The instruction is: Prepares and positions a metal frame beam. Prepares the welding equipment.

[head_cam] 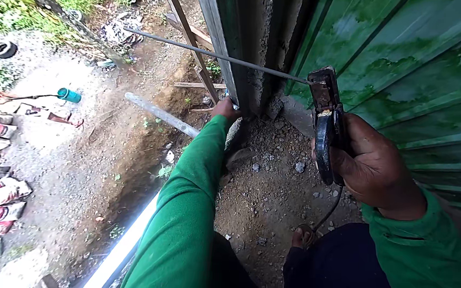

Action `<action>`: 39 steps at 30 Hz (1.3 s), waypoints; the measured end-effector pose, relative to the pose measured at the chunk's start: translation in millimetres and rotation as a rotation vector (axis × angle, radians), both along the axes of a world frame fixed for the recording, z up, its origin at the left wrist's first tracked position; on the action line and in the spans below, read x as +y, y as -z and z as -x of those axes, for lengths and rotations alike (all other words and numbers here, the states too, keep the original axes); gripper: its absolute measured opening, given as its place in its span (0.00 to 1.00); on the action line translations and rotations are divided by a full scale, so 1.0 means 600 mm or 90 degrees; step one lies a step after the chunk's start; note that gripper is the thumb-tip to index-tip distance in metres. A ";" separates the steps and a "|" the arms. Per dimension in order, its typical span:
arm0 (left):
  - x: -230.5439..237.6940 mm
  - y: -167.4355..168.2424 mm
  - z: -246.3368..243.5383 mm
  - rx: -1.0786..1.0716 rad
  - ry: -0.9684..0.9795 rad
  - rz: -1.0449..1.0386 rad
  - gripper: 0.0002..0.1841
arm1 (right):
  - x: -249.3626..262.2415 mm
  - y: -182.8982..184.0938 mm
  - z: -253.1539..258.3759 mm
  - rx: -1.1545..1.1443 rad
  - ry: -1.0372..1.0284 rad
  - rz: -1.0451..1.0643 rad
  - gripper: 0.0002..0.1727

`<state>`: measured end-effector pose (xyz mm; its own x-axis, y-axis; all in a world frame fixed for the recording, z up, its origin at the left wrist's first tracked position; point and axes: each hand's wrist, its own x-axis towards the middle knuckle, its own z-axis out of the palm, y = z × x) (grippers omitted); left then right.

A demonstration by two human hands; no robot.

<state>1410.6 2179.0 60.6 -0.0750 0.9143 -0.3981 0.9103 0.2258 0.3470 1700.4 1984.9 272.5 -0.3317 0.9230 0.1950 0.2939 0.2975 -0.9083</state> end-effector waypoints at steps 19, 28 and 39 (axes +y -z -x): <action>-0.019 -0.017 -0.017 0.043 -0.086 0.026 0.45 | -0.014 -0.004 0.011 0.063 -0.019 0.047 0.25; -0.046 -0.013 0.010 0.071 -0.052 0.025 0.51 | -0.022 -0.010 0.024 0.028 -0.004 0.023 0.25; -0.143 -0.036 0.116 0.008 0.019 0.012 0.58 | 0.002 -0.007 0.060 0.064 -0.012 0.061 0.25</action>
